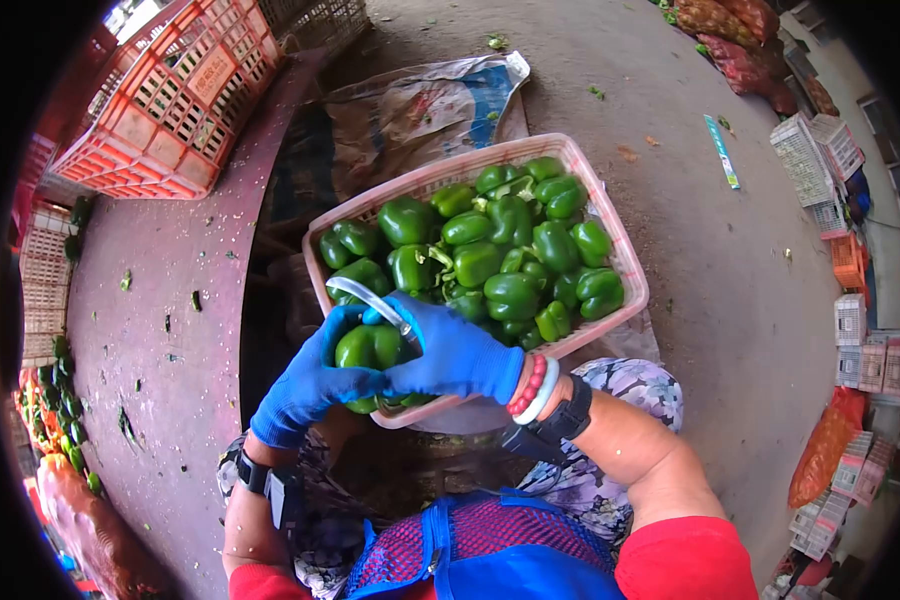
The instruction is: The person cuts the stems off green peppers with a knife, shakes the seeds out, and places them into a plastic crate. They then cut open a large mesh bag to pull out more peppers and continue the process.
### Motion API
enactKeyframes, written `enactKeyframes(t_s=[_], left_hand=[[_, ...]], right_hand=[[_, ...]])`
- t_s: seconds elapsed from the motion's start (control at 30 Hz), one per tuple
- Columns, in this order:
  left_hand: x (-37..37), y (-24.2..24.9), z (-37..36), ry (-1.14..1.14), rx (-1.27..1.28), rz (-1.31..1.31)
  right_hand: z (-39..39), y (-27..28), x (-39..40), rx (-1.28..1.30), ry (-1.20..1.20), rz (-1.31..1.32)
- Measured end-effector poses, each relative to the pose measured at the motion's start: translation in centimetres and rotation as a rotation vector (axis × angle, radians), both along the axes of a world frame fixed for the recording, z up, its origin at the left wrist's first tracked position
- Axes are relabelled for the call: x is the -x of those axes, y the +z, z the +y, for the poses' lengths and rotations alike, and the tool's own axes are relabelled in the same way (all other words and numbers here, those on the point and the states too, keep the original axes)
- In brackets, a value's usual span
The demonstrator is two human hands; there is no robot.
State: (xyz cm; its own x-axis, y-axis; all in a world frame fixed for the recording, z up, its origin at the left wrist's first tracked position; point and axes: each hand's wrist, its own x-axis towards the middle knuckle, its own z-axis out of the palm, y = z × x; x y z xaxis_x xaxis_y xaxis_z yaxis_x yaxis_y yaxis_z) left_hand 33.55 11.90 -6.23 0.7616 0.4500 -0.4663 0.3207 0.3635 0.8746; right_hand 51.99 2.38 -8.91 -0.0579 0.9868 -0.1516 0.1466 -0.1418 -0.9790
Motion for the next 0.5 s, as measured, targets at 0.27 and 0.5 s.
enactKeyframes(t_s=[0.27, 0.5], left_hand=[[0.3, 0.4, 0.1, -0.023, 0.32, -0.029], [0.7, -1.6, 1.6, -0.147, 0.532, -0.106]], right_hand=[[-0.8, -1.4, -0.8, 0.134, 0.067, 0.31], [-0.7, -0.5, -1.8, 0.209, 0.182, 0.513]])
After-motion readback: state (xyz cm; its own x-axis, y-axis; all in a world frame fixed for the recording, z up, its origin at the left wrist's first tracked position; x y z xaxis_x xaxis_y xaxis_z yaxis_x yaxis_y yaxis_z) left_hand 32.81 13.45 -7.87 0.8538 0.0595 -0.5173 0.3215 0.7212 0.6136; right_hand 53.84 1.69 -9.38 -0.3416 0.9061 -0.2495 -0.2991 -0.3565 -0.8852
